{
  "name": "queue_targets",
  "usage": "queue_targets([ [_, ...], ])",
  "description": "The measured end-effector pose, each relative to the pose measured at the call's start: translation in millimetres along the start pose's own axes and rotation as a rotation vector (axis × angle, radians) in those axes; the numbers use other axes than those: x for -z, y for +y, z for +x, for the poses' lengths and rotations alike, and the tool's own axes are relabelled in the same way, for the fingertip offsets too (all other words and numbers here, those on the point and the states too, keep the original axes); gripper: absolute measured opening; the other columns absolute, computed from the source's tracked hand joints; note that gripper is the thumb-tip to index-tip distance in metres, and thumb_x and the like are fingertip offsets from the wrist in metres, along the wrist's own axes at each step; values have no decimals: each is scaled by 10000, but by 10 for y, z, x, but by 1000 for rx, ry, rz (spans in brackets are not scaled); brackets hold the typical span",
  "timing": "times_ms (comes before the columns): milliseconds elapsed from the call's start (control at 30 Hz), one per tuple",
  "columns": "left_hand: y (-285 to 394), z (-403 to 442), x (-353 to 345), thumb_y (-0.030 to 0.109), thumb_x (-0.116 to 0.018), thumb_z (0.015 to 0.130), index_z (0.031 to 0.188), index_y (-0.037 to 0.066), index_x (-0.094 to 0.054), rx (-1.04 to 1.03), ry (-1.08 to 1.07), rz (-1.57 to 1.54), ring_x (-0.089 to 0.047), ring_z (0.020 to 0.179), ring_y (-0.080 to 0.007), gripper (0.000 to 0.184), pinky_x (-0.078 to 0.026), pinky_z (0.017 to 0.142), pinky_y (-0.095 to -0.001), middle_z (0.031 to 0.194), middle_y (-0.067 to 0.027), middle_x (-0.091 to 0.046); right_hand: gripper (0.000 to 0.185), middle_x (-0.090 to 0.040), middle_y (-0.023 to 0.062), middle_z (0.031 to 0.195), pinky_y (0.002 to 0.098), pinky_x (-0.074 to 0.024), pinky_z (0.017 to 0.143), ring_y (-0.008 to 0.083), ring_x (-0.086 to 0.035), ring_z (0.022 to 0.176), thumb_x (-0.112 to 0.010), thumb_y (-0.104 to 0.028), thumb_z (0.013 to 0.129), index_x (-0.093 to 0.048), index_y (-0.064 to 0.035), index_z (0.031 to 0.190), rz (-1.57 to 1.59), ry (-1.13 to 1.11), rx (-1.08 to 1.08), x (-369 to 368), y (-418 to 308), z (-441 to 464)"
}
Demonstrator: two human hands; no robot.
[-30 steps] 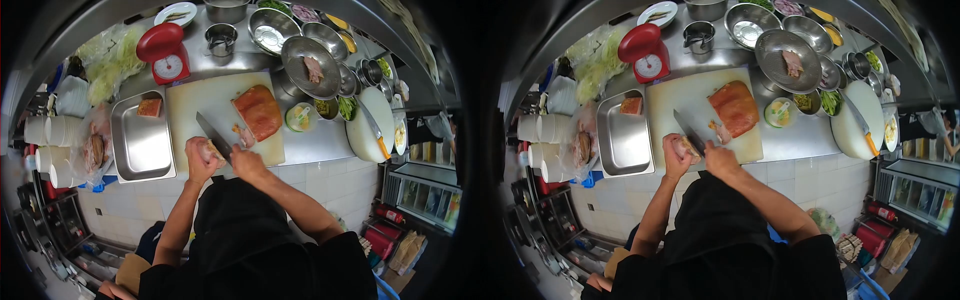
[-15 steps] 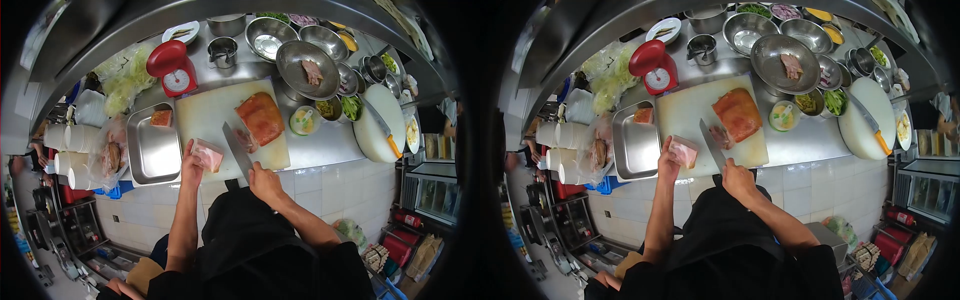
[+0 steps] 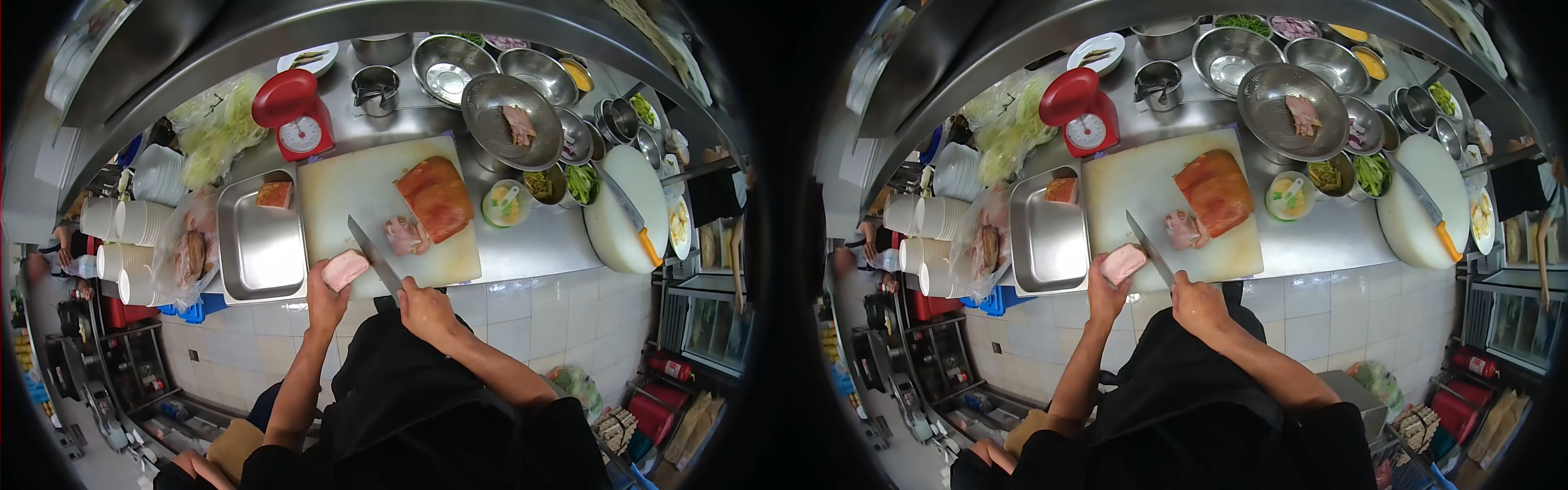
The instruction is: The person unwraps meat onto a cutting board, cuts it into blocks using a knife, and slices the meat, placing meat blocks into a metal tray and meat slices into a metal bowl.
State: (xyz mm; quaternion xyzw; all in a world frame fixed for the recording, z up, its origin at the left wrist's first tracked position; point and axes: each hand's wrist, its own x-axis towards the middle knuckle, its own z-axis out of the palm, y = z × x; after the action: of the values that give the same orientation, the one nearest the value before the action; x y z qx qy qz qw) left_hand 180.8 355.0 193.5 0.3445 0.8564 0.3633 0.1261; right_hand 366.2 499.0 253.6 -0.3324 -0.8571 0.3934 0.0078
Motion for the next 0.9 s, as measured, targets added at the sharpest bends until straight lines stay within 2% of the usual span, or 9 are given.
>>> queue_targets([
  [100, 251, 73, 69, 129, -882, 619, 1324, 5, -435, -60, 23, 116, -548, 1119, -401, 845, -442, 980, -448, 1212, -198, -558, 188, -641, 226, 650, 541, -529, 587, 428, -658, 621, -541, -184, 935, -512, -2, 970, -98, 46, 43, 9, -26, 24],
  [200, 415, 272, 103, 164, -871, 607, 1280, 5, -498, -162, 65, 167, -572, 1071, -410, 786, -461, 948, -448, 1127, -201, -606, 120, -622, 211, 646, 527, -507, 565, 422, -642, 617, -591, -120, 906, -524, -20, 913, -34, 160, 89, -29, -91, 90],
  [267, 388, 374, 33, 171, -840, 614, 1197, 6, -573, -216, -57, 185, -595, 997, -416, 662, -483, 889, -459, 1031, -202, -638, 114, -611, 184, 617, 509, -496, 525, 393, -633, 572, -606, -89, 894, -514, -25, 915, 25, 352, 242, -106, -153, 196],
  [367, 316, 400, -46, 165, -812, 631, 1135, 9, -610, -159, -55, 222, -605, 939, -406, 565, -493, 835, -473, 985, -203, -644, 111, -600, 155, 590, 485, -487, 496, 370, -625, 544, -602, -85, 899, -510, -30, 925, 49, 350, 228, -219, -241, 316],
  [467, 281, 389, -65, 156, -815, 630, 1135, 18, -605, -152, -60, 226, -602, 912, -400, 564, -489, 816, -478, 979, -194, -643, 111, -599, 144, 580, 471, -486, 476, 363, -624, 529, -598, -91, 906, -508, -33, 934, -18, 368, 226, -344, -229, 436],
  [600, 268, 383, -77, 173, -817, 649, 1162, 32, -601, -105, -76, 224, -612, 968, -377, 574, -497, 850, -455, 1018, -176, -652, 125, -593, 141, 567, 480, -486, 467, 362, -621, 515, -599, -108, 912, -502, -29, 917, -33, 316, 201, -416, -182, 449],
  [667, 261, 380, -80, 179, -831, 646, 1153, 36, -609, -98, -73, 219, -611, 964, -374, 572, -500, 847, -451, 1016, -169, -653, 145, -619, 159, 580, 459, -521, 477, 348, -647, 521, -563, -94, 890, -527, 19, 973, -109, 157, 168, -431, -131, 376],
  [800, 247, 400, -84, 173, -839, 629, 1125, 28, -612, -133, -46, 155, -599, 913, -391, 564, -489, 818, -469, 980, -175, -646, 144, -637, 180, 610, 465, -536, 512, 349, -668, 565, -540, -71, 871, -547, 38, 965, -180, 42, 92, -333, -19, 88],
  [900, 245, 394, -31, 168, -842, 648, 1150, 28, -623, -128, -50, 151, -626, 960, -370, 566, -515, 855, -426, 1025, -174, -661, 158, -654, 197, 650, 471, -547, 545, 359, -678, 601, -534, -64, 855, -560, 45, 967, -197, -75, -21, -154, -115, -64],
])
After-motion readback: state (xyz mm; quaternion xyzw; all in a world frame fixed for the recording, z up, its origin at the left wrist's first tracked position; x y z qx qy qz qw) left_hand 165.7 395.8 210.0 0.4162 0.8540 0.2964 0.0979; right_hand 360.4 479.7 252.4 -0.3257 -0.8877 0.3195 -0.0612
